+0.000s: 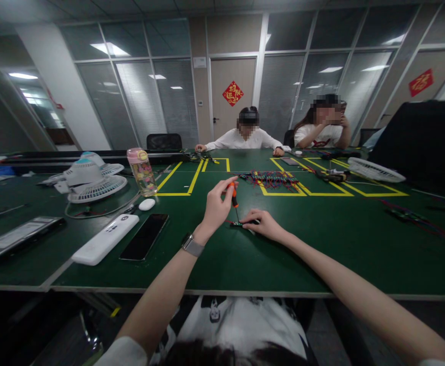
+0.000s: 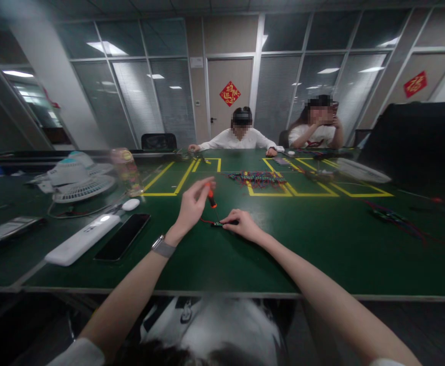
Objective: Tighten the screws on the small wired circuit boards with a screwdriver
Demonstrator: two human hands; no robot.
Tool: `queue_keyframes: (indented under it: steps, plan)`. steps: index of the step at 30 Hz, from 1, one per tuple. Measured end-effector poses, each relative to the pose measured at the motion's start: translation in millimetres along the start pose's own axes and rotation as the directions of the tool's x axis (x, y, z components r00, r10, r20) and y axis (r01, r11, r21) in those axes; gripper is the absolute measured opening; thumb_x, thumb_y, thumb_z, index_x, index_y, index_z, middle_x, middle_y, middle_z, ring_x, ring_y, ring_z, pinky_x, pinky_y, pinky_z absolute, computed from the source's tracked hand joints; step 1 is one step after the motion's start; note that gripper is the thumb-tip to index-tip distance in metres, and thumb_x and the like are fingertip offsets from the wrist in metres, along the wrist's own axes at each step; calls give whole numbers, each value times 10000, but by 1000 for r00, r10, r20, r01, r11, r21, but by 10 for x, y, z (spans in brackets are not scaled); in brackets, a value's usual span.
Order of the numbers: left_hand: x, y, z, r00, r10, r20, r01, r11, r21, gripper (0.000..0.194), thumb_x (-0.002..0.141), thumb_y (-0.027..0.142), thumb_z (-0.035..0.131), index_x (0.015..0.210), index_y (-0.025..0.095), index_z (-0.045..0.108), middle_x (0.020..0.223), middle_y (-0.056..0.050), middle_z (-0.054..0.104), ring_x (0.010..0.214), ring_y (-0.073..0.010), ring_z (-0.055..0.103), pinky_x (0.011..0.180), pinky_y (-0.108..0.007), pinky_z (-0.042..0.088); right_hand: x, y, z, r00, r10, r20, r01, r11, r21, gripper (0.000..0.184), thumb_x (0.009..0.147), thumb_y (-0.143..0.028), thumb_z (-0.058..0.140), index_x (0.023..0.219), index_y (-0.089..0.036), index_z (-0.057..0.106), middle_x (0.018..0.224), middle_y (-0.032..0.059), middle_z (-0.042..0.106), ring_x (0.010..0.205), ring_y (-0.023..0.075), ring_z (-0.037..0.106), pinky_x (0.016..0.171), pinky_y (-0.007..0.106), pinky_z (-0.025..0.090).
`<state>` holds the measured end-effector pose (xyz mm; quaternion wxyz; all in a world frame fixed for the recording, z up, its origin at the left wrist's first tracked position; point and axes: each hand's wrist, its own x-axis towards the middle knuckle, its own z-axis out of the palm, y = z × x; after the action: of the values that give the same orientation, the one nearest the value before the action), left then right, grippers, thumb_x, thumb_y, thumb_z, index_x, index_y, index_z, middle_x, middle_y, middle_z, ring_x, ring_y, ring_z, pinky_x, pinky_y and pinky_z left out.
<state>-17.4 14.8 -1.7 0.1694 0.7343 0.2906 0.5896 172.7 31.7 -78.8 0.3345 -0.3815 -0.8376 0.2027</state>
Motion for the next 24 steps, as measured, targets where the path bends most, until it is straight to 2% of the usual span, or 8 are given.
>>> queue_keyframes:
  steps: [2,5,8,11,13,15,20,24]
  plan:
    - [-7,12,5,1000,1,-29,0,1000,31,218,905,252,508,1072,196,636,949,-47,617,850,-134,604,710,-226,504,0,-4,-3,1000,1,-4,-1,1000,1,166,779,-240,692,923,-188,755,819,67,673,793,189,611,775,316,460]
    - [-19,28,10,995,7,-98,4,994,111,141,853,293,598,920,194,673,883,-30,576,821,-135,584,701,-223,493,-1,-3,-6,1000,5,-1,-5,1000,3,166,781,-263,692,921,-201,755,826,64,674,799,189,610,779,319,462]
    - [-20,28,9,996,1,-94,11,991,130,193,903,288,520,1000,200,661,952,-46,582,898,-145,587,788,-249,489,-1,8,-6,1000,2,4,-2,1000,1,170,784,-268,688,925,-200,754,827,67,673,802,191,606,778,323,462]
    - [-11,7,10,999,-6,-33,7,999,45,290,952,237,399,1160,204,599,1105,-69,598,1015,-155,588,902,-288,470,-1,24,-3,1000,-2,2,2,1000,0,177,784,-273,687,928,-197,755,824,70,671,797,192,606,772,324,464]
    - [-6,-11,15,1000,-27,0,27,999,-45,312,953,237,396,1213,201,564,1135,-75,617,1012,-160,609,889,-293,487,0,33,0,1000,-5,1,5,1000,5,180,786,-290,684,926,-203,755,825,68,673,798,193,609,775,327,467]
    - [-5,-22,22,999,-52,-2,52,995,-82,307,937,257,440,1208,197,571,1075,-73,651,933,-157,639,821,-277,514,1,38,2,1000,-8,-2,8,1000,13,182,786,-305,682,920,-206,756,828,67,676,804,195,612,785,331,469]
    - [-19,-9,28,994,-23,-111,29,998,55,198,858,299,588,1007,201,674,900,-36,624,800,-134,612,722,-234,507,-1,35,5,1000,1,-4,-1,1000,14,174,781,-291,687,913,-201,757,830,66,673,808,195,612,785,328,468]
    - [-26,1,31,994,-19,-109,34,991,131,267,926,262,466,1137,206,621,970,-52,603,869,-141,591,780,-254,488,0,35,7,1000,-5,-10,5,1000,7,171,780,-275,688,914,-193,757,816,66,668,795,193,610,775,322,463]
